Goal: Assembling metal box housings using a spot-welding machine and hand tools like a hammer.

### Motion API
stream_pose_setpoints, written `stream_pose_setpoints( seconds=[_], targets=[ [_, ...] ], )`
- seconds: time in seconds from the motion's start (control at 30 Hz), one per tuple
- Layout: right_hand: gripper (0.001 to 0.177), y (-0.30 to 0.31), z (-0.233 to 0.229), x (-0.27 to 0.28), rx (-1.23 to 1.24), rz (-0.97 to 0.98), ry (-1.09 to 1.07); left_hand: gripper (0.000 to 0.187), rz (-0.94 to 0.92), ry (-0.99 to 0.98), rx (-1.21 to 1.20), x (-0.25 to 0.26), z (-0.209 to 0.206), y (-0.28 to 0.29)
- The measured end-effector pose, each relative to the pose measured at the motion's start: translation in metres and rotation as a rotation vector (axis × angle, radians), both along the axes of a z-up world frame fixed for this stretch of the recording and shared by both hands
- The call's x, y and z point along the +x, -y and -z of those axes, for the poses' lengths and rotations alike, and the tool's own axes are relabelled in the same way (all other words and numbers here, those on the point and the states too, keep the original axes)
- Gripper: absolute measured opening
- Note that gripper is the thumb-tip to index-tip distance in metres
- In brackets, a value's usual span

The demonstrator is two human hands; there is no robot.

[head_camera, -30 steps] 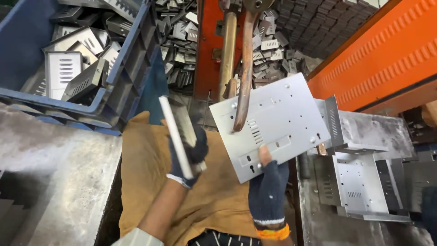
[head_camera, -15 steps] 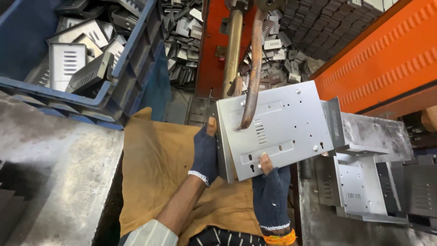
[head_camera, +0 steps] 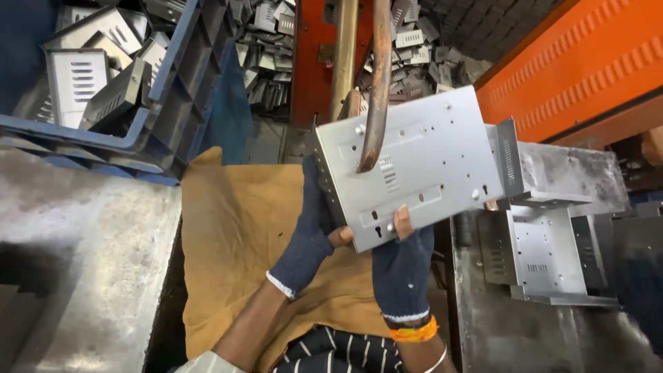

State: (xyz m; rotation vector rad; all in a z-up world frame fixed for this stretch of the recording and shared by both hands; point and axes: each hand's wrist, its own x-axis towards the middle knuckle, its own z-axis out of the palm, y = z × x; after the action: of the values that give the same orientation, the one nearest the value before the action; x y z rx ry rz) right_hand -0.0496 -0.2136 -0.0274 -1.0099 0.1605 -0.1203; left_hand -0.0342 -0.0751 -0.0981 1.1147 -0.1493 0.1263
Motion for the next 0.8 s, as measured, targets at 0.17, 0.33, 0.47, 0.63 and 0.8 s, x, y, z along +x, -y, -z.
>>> stream_pose_setpoints(
  seconds=[0.17,0.33,0.47,0.63,0.8],
  targets=[
    [0.052,-0.011,-0.017,0.029,-0.097,-0.048,0.059,0.147,0.035,0.085,-0.074,0.027,-0.017,-0.007],
    [0.053,-0.016,-0.015,0.055,-0.073,-0.07,0.122,0.142,0.026,0.055,-0.006,0.052,-0.029,-0.02],
    [0.054,-0.024,-0.018,0.067,0.031,-0.077,0.138,0.134,-0.017,0.103,0.093,0.065,-0.027,-0.025],
    [0.057,-0.026,-0.02,0.077,0.141,-0.075,0.122,0.138,0.007,0.157,-0.009,0.091,-0.011,-0.018],
    [0.06,-0.027,-0.021,0.08,0.118,-0.062,0.108,0.141,0.003,0.088,0.11,0.086,-0.03,-0.026]
  ],
)
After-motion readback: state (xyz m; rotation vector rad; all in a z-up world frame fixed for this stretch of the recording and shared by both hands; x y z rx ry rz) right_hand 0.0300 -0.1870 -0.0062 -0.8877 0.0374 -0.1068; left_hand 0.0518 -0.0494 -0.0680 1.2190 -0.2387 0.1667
